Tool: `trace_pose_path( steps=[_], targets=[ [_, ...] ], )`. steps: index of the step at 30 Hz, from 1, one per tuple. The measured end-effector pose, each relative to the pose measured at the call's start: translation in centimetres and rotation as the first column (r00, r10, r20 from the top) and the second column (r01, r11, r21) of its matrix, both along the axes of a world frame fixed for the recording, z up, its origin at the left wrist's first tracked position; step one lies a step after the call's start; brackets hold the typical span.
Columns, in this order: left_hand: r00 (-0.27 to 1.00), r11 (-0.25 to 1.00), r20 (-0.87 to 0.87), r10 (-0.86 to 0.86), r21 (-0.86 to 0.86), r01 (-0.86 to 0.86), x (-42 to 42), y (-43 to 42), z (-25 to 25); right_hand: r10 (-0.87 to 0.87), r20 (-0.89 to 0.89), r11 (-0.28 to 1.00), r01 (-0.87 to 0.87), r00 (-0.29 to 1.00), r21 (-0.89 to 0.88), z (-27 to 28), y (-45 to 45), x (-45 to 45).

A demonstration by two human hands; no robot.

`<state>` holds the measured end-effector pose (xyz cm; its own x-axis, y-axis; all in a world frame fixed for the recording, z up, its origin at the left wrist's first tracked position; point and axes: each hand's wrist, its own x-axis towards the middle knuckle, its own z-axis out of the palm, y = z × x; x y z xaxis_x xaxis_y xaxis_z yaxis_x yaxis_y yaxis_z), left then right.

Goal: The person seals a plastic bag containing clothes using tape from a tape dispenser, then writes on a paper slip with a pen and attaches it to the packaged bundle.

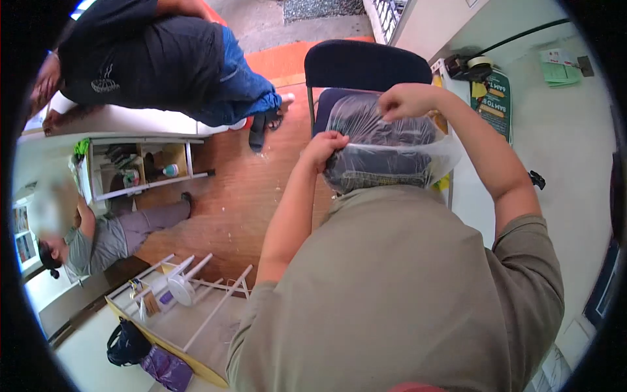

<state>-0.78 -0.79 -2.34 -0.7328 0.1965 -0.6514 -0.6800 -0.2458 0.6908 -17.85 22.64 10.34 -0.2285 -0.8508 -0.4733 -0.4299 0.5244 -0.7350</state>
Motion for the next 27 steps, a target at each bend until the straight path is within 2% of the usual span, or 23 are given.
trace_pose_path(
  steps=[1, 4, 7, 8, 10, 13, 16, 17, 18, 20, 21, 24, 25, 26, 27],
  targets=[
    [1.000, 1.000, -0.009, 0.007, 0.014, -0.007, -0.2, 0.1, 0.0, 0.171, 0.097, 0.985, -0.171, 0.980, -0.009, 0.8, -1.5, 1.0],
    [1.000, 1.000, 0.006, 0.019, 0.007, -0.019, -0.1, 0.3, 0.7, 0.391, 0.183, 0.920, -0.383, 0.902, -0.082, 1.1, -5.1, 3.2],
    [0.999, 1.000, -0.041, 0.007, 0.015, -0.006, -0.1, 0.0, 0.1, 0.409, 0.307, 0.902, -0.432, 0.859, 0.011, -1.4, -7.4, 3.7],
    [0.999, 1.000, -0.052, 0.000, 0.030, 0.002, -0.1, -0.1, -0.2, 0.456, 0.130, 0.879, -0.468, 0.881, 0.087, -2.2, -7.7, 4.0],
    [1.000, 0.999, -0.013, 0.023, 0.042, -0.023, -0.2, 0.0, -1.0, 0.534, -0.216, 0.840, -0.482, 0.818, 0.250, -2.1, -8.5, 5.5],
    [1.000, 0.998, 0.011, 0.027, 0.050, -0.027, 0.0, 0.0, -0.8, 0.539, -0.377, 0.840, -0.447, 0.753, 0.309, -3.6, -8.9, 5.7],
    [1.000, 1.000, -0.006, 0.008, 0.028, -0.008, -0.6, 0.2, -0.4, 0.400, -0.438, 0.914, -0.313, 0.805, 0.259, -4.1, -7.8, 4.1],
    [1.000, 1.000, -0.012, -0.002, 0.029, 0.002, -0.7, 0.2, -0.3, 0.310, -0.411, 0.945, -0.233, 0.857, 0.228, -4.3, -7.4, 4.1],
    [1.000, 1.000, -0.020, -0.013, 0.026, 0.013, -0.8, 0.1, -0.3, 0.185, -0.503, 0.976, -0.096, 0.844, 0.198, -4.7, -6.9, 3.7],
    [1.000, 0.999, -0.004, -0.020, 0.038, 0.020, -0.7, 0.0, -0.4, -0.058, -0.669, 0.981, 0.165, 0.741, 0.097, -5.8, -5.1, 1.8],
    [1.000, 0.999, -0.001, -0.016, 0.044, 0.016, -0.8, 0.1, -0.5, -0.278, -0.704, 0.946, 0.314, 0.653, -0.082, -7.2, -3.4, 0.9],
    [0.998, 0.998, -0.052, -0.022, 0.061, 0.026, -0.3, -0.2, -1.3, -0.541, -0.633, 0.808, 0.550, 0.554, -0.210, -6.1, -2.7, 4.3],
    [1.000, 0.997, -0.014, 0.027, 0.076, -0.025, -0.1, 0.4, 0.1, -0.572, -0.512, 0.820, 0.465, 0.641, -0.334, -7.7, -2.5, 5.8],
    [1.000, 0.996, -0.004, 0.020, 0.085, -0.020, -0.1, 0.6, 0.4, -0.541, -0.517, 0.840, 0.404, 0.663, -0.361, -9.6, -2.4, 7.4],
    [1.000, 0.996, 0.005, 0.014, 0.092, -0.015, -0.2, 0.6, 0.4, -0.568, -0.562, 0.822, 0.446, 0.601, -0.354, -9.8, -2.0, 7.6]
  ],
)
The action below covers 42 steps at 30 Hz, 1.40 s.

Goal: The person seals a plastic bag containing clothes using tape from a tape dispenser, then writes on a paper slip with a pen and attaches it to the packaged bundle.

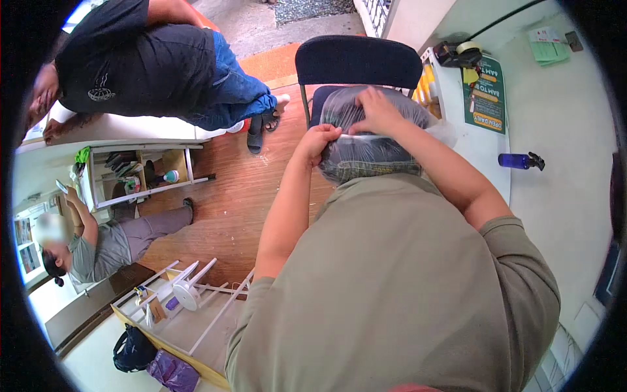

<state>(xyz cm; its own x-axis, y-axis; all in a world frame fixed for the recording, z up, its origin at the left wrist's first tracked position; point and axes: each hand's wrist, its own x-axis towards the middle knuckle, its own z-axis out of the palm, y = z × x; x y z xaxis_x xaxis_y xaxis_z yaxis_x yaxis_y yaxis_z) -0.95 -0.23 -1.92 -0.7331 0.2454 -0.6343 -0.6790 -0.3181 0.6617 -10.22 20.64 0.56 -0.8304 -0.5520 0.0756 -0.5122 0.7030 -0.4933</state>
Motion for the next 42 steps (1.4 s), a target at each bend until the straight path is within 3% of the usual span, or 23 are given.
trace_pose_path(
  steps=[1, 4, 5, 7, 8, 10, 11, 13, 14, 17, 18, 21, 24, 25, 28, 30, 31, 33, 34, 37, 40, 41, 42],
  targets=[
    [1.000, 1.000, 0.009, -0.002, 0.007, 0.002, 0.0, 0.0, 0.1, -0.064, -0.045, 0.997, 0.066, 0.997, 0.030, -0.1, 0.2, 0.1],
    [0.998, 0.997, -0.048, -0.033, -0.068, 0.030, -0.1, -0.3, -0.1, -0.279, 0.036, 0.915, 0.277, 0.960, -0.294, 0.0, -0.8, -0.2],
    [0.996, 0.992, -0.055, -0.064, -0.111, 0.057, 0.1, -0.6, -0.2, -0.147, 0.278, 0.952, 0.212, 0.949, -0.219, -0.3, -1.5, 0.9],
    [0.989, 0.975, -0.081, -0.123, -0.195, 0.105, -0.3, -0.9, 1.6, 0.082, 0.697, 0.991, 0.016, 0.713, -0.133, 1.6, -3.7, 4.0],
    [0.923, 0.803, -0.161, -0.350, -0.558, 0.207, -0.9, -1.4, 3.0, 0.074, 0.541, 0.977, 0.049, 0.838, -0.209, 1.0, -3.9, 4.9],
    [0.793, 0.444, -0.211, -0.571, -0.892, 0.083, -1.9, -2.8, 5.4, 0.009, 0.192, 0.929, 0.062, 0.981, -0.364, -0.9, -4.1, 6.8],
    [0.719, 0.229, -0.174, -0.673, -0.973, -0.022, -1.9, -3.5, 6.5, 0.004, 0.265, 0.937, 0.089, 0.964, -0.339, -1.4, -3.9, 6.9],
    [0.694, -0.071, -0.204, -0.691, -0.936, -0.345, -1.8, -3.9, 12.3, -0.019, 0.395, 0.947, 0.144, 0.918, -0.287, -0.6, -4.1, 6.3],
    [0.660, -0.114, -0.229, -0.716, -0.894, -0.434, -1.4, -3.3, 13.7, -0.022, 0.492, 0.936, 0.190, 0.870, -0.295, 0.3, -4.1, 6.4],
    [0.307, 0.146, -0.345, -0.887, -0.840, -0.522, 1.7, -0.8, 9.8, -0.044, 0.710, 0.882, 0.362, 0.703, -0.303, -0.2, -4.5, 6.4],
    [0.294, 0.114, -0.259, -0.920, -0.895, -0.431, 2.6, -0.8, 7.8, -0.064, 0.715, 0.902, 0.348, 0.697, -0.258, 0.0, -4.7, 6.4],
    [0.500, 0.395, -0.465, -0.731, -0.885, -0.245, 3.2, -1.5, 5.0, -0.111, 0.709, 0.945, 0.295, 0.696, -0.141, 1.1, -5.2, 5.5],
    [0.414, 0.313, -0.396, -0.820, -0.915, -0.256, 3.5, -1.7, 5.1, -0.033, 0.628, 0.995, 0.086, 0.777, -0.053, 1.3, -4.8, 4.6],
    [0.392, 0.283, -0.376, -0.840, -0.919, -0.274, 3.2, -1.8, 5.2, -0.030, 0.605, 0.989, 0.111, 0.795, -0.098, 0.7, -4.5, 4.6],
    [0.488, 0.369, -0.536, -0.689, -0.839, -0.401, 2.9, -1.6, 4.6, 0.022, 0.513, 0.938, 0.160, 0.858, -0.308, -0.5, -3.4, 5.3],
    [0.577, 0.374, -0.538, -0.614, -0.843, -0.387, 3.1, -2.2, 3.7, 0.081, 0.416, 0.848, 0.156, 0.906, -0.506, -0.6, -2.3, 6.1],
    [0.615, 0.386, -0.542, -0.573, -0.840, -0.382, 2.8, -1.9, 3.4, 0.099, 0.402, 0.864, 0.122, 0.910, -0.489, -0.6, -2.2, 6.3],
    [0.924, 0.635, -0.274, -0.268, -0.771, -0.045, 2.6, -1.9, 4.2, 0.107, 0.365, 0.895, 0.070, 0.925, -0.441, -0.5, -1.9, 6.2],
    [0.985, 0.764, -0.063, -0.159, -0.640, 0.083, 2.2, -1.9, 4.9, 0.112, 0.361, 0.898, 0.061, 0.926, -0.436, -1.0, -1.7, 6.0],
    [0.997, 0.963, -0.014, -0.072, -0.261, 0.066, 1.9, -3.3, 1.3, 0.109, 0.583, 0.871, 0.205, 0.805, -0.447, -0.3, -0.9, 5.0],
    [0.983, 0.984, 0.131, -0.128, -0.107, 0.142, 1.2, -4.4, 0.3, 0.111, 0.733, 0.481, 0.609, 0.671, -0.630, 1.6, 2.2, 0.1],
    [0.973, 0.984, 0.170, -0.158, -0.054, 0.169, 0.9, -4.7, -0.3, -0.027, 0.636, 0.377, 0.597, 0.771, -0.708, 0.9, 4.8, -3.1],
    [0.969, 0.986, 0.184, -0.162, -0.013, 0.167, 0.7, -4.7, 0.0, -0.234, 0.679, 0.232, 0.718, 0.696, -0.657, 0.7, 7.6, -6.0]
  ],
)
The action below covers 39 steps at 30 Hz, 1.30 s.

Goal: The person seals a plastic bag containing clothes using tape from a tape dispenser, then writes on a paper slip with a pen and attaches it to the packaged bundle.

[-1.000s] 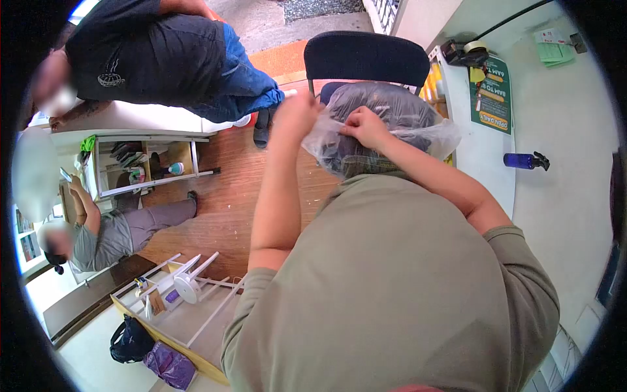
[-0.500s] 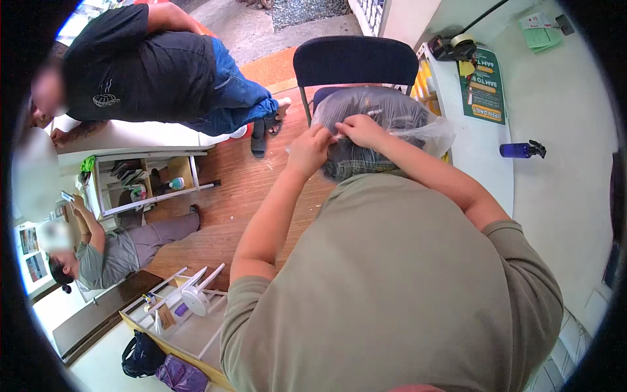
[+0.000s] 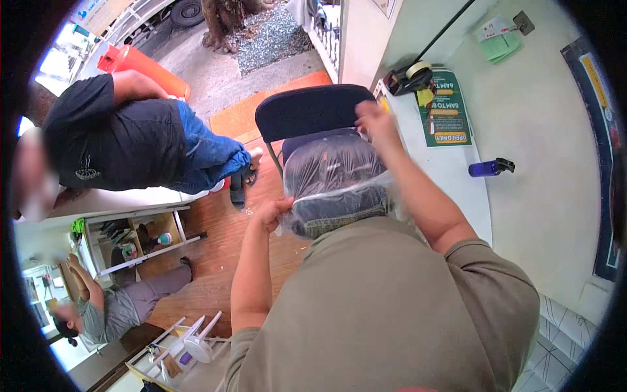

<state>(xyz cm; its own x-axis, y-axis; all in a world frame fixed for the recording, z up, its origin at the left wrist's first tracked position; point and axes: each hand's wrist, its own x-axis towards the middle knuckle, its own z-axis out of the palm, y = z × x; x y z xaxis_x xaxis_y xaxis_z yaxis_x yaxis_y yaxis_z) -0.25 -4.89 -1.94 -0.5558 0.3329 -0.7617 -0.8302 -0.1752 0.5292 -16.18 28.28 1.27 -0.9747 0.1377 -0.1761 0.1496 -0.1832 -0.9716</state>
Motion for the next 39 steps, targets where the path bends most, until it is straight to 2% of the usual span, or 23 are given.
trace_pose_path(
  steps=[1, 2, 3, 4, 7, 8, 12, 15, 19, 20, 21, 22, 23, 24, 25, 26, 27, 29, 30, 32, 34, 36, 39],
  targets=[
    [1.000, 0.999, 0.025, 0.001, 0.034, -0.002, -0.1, 0.0, 0.5, -0.281, -0.022, 0.957, 0.281, 0.960, 0.066, -2.2, 3.3, -3.7],
    [0.999, 0.998, 0.051, 0.002, 0.068, -0.005, -0.3, 0.0, 0.9, -0.530, -0.043, 0.811, 0.522, 0.847, 0.266, -3.1, 6.3, -7.0],
    [0.998, 0.998, 0.058, 0.004, 0.068, -0.008, -0.3, 0.1, 0.9, -0.599, 0.085, 0.770, 0.543, 0.797, 0.334, -5.5, 9.6, -10.2],
    [0.998, 0.998, 0.062, 0.009, 0.068, -0.014, -0.4, 0.1, 0.8, -0.624, 0.176, 0.768, 0.556, 0.761, 0.318, -6.4, 10.8, -12.5],
    [0.999, 0.999, 0.036, 0.014, 0.049, -0.016, -0.5, 0.1, 0.6, -0.617, 0.343, 0.697, 0.694, 0.708, -0.179, -5.5, 10.4, -15.4],
    [0.999, 0.998, 0.033, 0.016, 0.056, -0.018, -0.4, 0.1, 0.5, -0.618, 0.283, 0.674, 0.680, 0.733, -0.290, -6.2, 10.3, -16.4],
    [0.999, 0.999, 0.038, 0.016, 0.042, -0.018, -0.2, 0.3, 0.2, -0.696, 0.412, 0.593, 0.794, 0.588, -0.130, -1.0, 8.4, -15.5],
    [0.997, 0.999, 0.065, 0.035, 0.026, -0.037, -0.3, 0.7, 1.1, -0.678, 0.329, 0.636, 0.749, 0.658, -0.185, 2.6, 6.4, -13.7],
    [0.999, 0.997, 0.053, 0.005, 0.077, -0.009, -0.3, 0.2, -0.5, -0.512, 0.382, 0.539, 0.634, 0.770, -0.554, -1.3, 3.6, -13.3],
    [0.998, 0.997, 0.055, 0.006, 0.074, -0.010, -0.3, 0.2, -0.4, -0.539, 0.443, 0.459, 0.691, 0.716, -0.558, -2.7, 2.8, -13.3],
    [0.998, 0.997, 0.058, 0.009, 0.071, -0.013, -0.2, 0.3, -0.3, -0.585, 0.455, 0.655, 0.722, 0.671, -0.223, -4.1, 2.8, -12.9],
    [0.999, 0.999, 0.044, 0.009, 0.052, -0.011, 0.1, 0.3, -0.8, -0.636, 0.443, 0.748, 0.647, 0.632, 0.149, -5.5, 3.5, -12.1],
    [1.000, 0.999, 0.027, 0.011, 0.033, -0.012, 0.2, 0.2, -1.3, -0.681, 0.407, 0.724, 0.477, 0.609, 0.498, -6.8, 4.1, -11.2],
    [1.000, 1.000, 0.005, 0.019, 0.011, -0.019, 0.0, 0.0, -1.6, -0.514, 0.297, 0.674, 0.165, 0.805, 0.720, -8.5, 5.6, -10.6],
    [0.999, 1.000, -0.022, 0.029, 0.013, -0.029, -0.3, 0.1, -1.8, -0.263, 0.257, 0.453, -0.116, 0.930, 0.884, -9.7, 6.6, -9.6],
    [0.998, 0.999, -0.037, 0.047, 0.014, -0.046, -0.2, 0.3, -2.2, -0.046, 0.245, 0.359, -0.212, 0.969, 0.909, -5.4, 6.1, -8.0],
    [0.997, 0.997, -0.043, 0.071, 0.015, -0.070, 0.1, 0.4, -2.6, 0.235, 0.188, 0.223, -0.241, 0.954, 0.945, -6.8, 6.4, -9.0],
    [0.995, 0.994, -0.073, 0.068, 0.088, -0.061, 0.1, 0.3, -3.3, 0.615, 0.433, -0.133, -0.455, 0.659, 0.880, 1.1, 1.0, -5.9],
    [0.995, 0.992, -0.042, 0.089, 0.091, -0.085, 0.2, 0.4, -2.5, 0.683, 0.562, -0.308, -0.513, 0.467, 0.801, 4.4, -2.2, -3.9],
    [0.994, 0.987, -0.018, 0.111, 0.115, -0.109, 0.4, 0.5, -1.6, 0.666, 0.744, -0.636, -0.473, 0.063, 0.609, 9.1, -7.8, -0.2],
    [0.993, 0.981, -0.034, 0.112, 0.161, -0.105, 0.1, 0.6, -1.6, 0.670, 0.670, -0.723, -0.485, -0.320, 0.492, 10.2, -11.8, 1.9],
    [0.991, 0.974, -0.042, 0.124, 0.198, -0.114, 0.2, 0.7, -1.5, 0.618, 0.522, -0.786, -0.461, -0.587, 0.412, 11.4, -15.2, 3.5],
    [0.988, 0.972, -0.105, 0.114, 0.220, -0.089, 0.4, 0.7, -2.3, 0.593, 0.324, -0.805, -0.542, -0.737, 0.240, 9.4, -17.7, 3.5]
  ],
)
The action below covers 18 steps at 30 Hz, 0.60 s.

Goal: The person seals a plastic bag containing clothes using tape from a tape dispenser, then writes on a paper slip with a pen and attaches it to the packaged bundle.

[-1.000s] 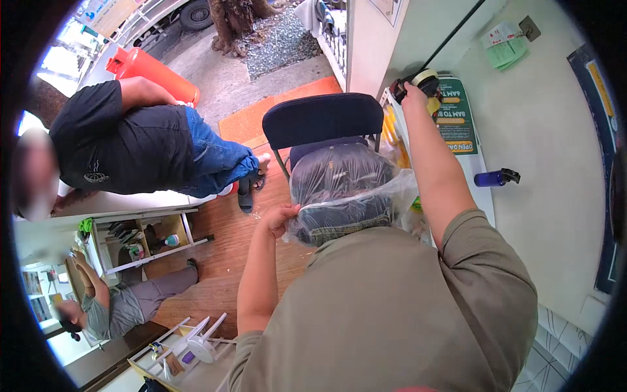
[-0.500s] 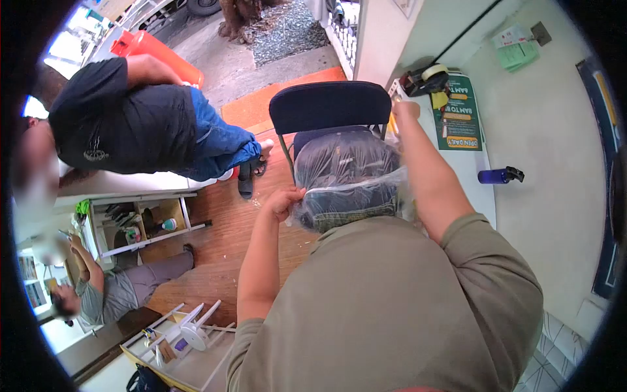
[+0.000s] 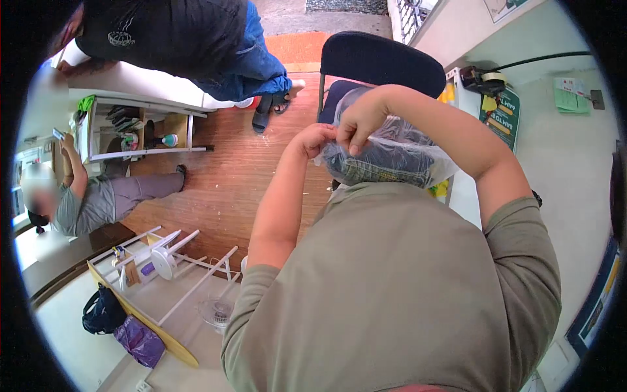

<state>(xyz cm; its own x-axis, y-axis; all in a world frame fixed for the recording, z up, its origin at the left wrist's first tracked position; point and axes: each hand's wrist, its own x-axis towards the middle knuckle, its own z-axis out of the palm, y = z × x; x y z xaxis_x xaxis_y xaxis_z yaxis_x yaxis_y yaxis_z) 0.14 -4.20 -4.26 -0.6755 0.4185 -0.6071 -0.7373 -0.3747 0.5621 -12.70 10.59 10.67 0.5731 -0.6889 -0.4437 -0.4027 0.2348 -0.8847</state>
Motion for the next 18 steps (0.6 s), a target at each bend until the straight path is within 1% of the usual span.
trace_pose_path(
  steps=[1, 3, 4, 5, 8, 11, 14, 15, 17, 18],
  targets=[
    [1.000, 1.000, -0.031, -0.006, -0.003, 0.006, -0.1, -0.1, -0.4, -0.020, 0.052, 1.000, 0.019, 0.998, 0.023, -0.7, -0.3, -0.2],
    [1.000, 1.000, 0.000, -0.002, 0.002, 0.002, -0.1, -0.3, -1.0, -0.027, 0.061, 0.999, 0.024, 0.998, 0.043, -3.4, -0.7, -0.9],
    [1.000, 1.000, 0.014, -0.002, 0.005, 0.002, -0.1, -0.2, -0.5, -0.032, 0.064, 0.998, 0.028, 0.997, 0.053, -3.8, -0.9, -1.1],
    [0.999, 1.000, 0.029, 0.016, 0.018, -0.016, 0.1, 0.0, 0.1, -0.025, -0.013, 0.997, 0.026, 1.000, 0.077, -4.3, -0.9, -1.5],
    [0.997, 0.999, 0.065, 0.052, 0.008, -0.052, 0.3, 0.1, 0.0, 0.067, -0.154, 0.997, -0.060, 0.986, 0.052, -5.4, -1.1, -2.2],
    [0.993, 0.993, 0.036, 0.115, -0.035, -0.114, 0.7, 0.4, 0.2, -0.071, -0.131, 0.997, 0.076, 0.989, 0.034, -5.1, -0.8, -2.7],
    [0.995, 0.994, 0.011, 0.102, -0.043, -0.101, 0.9, 0.4, -0.2, -0.084, -0.203, 0.996, 0.078, 0.976, -0.037, -5.6, 0.3, -3.5],
    [0.995, 0.994, 0.015, 0.102, -0.027, -0.102, 0.8, 0.5, -0.1, -0.079, -0.318, 0.996, 0.065, 0.945, -0.053, -4.8, 0.4, -3.5],
    [0.994, 0.994, 0.021, 0.106, 0.001, -0.106, 0.8, 0.4, 0.3, -0.069, -0.534, 0.996, 0.031, 0.842, -0.079, -3.3, 0.5, -3.4],
    [0.994, 0.994, 0.019, 0.105, 0.008, -0.105, 0.8, 0.5, 0.5, -0.085, -0.536, 0.994, 0.032, 0.840, -0.106, -3.3, 0.5, -3.3]
  ],
)
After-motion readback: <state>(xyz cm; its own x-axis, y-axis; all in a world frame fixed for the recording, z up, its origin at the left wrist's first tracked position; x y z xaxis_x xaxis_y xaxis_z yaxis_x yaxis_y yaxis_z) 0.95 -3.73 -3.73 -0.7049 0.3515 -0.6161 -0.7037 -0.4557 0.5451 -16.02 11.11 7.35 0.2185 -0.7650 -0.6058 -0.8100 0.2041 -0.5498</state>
